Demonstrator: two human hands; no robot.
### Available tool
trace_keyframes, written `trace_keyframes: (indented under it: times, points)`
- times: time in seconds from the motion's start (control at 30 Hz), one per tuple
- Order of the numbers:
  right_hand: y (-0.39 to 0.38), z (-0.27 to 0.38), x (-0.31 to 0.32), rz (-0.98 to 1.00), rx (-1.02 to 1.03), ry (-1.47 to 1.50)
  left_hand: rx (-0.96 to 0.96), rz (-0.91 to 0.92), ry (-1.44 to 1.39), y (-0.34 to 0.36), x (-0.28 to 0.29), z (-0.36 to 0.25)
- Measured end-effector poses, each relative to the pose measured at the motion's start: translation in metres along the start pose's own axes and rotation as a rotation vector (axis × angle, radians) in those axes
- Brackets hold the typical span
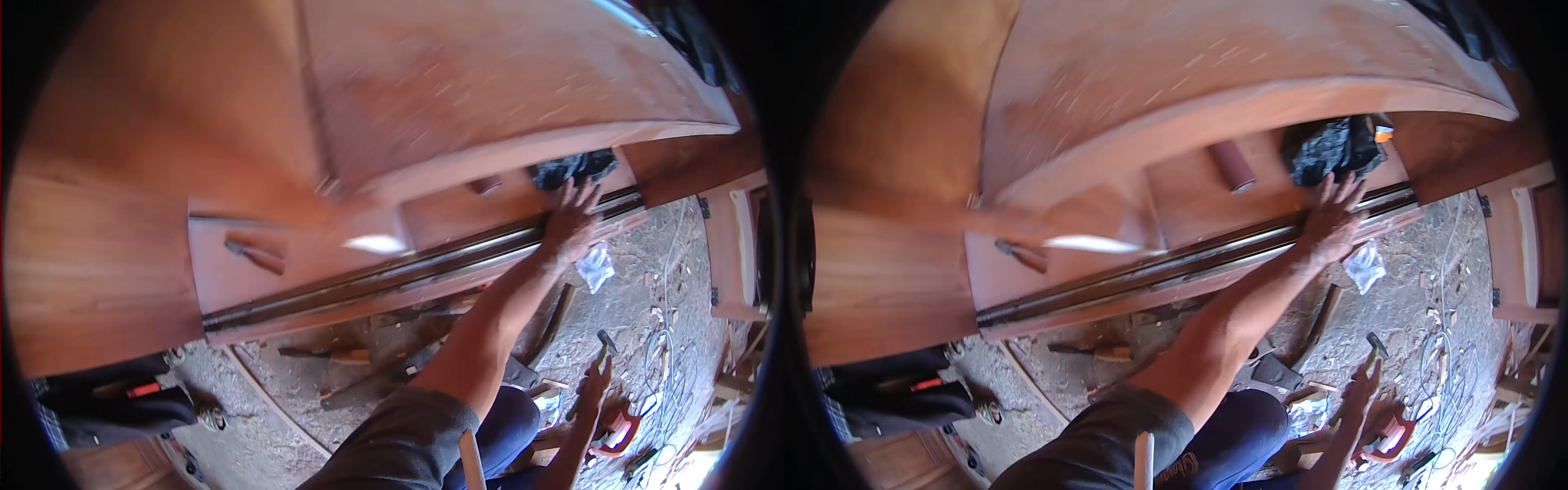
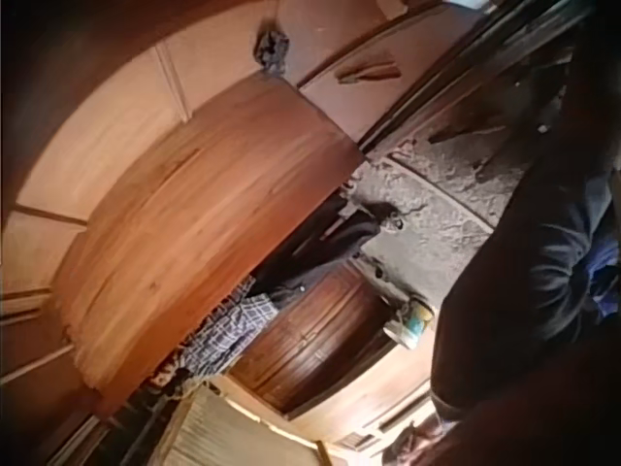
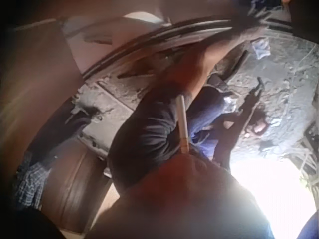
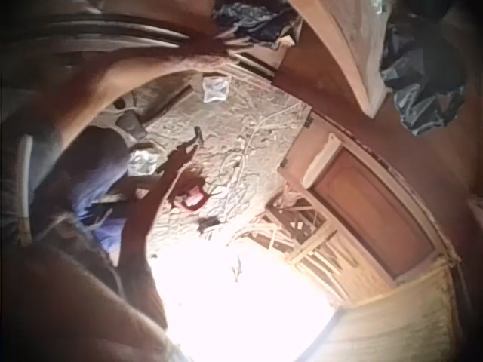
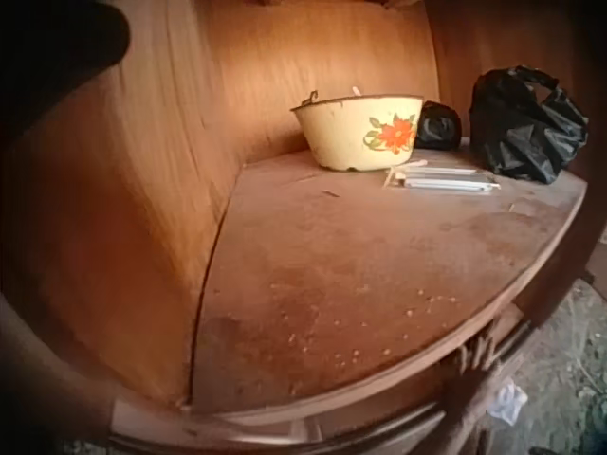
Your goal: The person installs a metal sliding rail into a wooden cabinet. They position the rail, use a hammer to tap it into place, and adjust its alignment. The person also moves a black plastic bag and a bowl on the cabinet shelf to access the work area.
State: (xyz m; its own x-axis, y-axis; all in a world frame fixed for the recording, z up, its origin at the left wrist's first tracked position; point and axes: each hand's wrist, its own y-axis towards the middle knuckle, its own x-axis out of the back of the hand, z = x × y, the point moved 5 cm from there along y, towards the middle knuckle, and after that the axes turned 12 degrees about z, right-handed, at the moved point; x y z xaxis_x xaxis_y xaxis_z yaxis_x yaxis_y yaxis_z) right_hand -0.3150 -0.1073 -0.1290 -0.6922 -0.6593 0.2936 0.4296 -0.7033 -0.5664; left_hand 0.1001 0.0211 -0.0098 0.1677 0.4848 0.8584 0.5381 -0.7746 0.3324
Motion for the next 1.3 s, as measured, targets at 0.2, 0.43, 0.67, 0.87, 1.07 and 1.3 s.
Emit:
trace_keyframes:
  times: [0.2,0.43,0.67,0.87,1.07,1.3]
  points:
    - [0.046,-0.021,0.055,0.160,0.148,-0.339,0.088,-0.164,-0.212,-0.145,0.076,-0.048]
    - [0.012,0.003,0.024,0.096,0.300,-1.136,0.730,0.045,0.014,-0.540,0.126,-0.043]
    - [-0.060,0.008,-0.049,0.126,0.895,-1.059,1.428,0.466,-0.129,-0.772,0.121,-0.044]
    - [-0.190,0.015,-0.155,0.409,1.099,-0.807,1.378,0.588,-0.175,-0.784,0.097,-0.030]
    - [-0.296,-0.048,-0.249,0.718,1.068,-0.586,1.399,0.484,-0.246,-0.779,0.089,-0.043]
    - [-0.356,-0.067,-0.304,0.899,1.073,-0.567,1.302,0.437,-0.182,-0.797,0.104,-0.049]
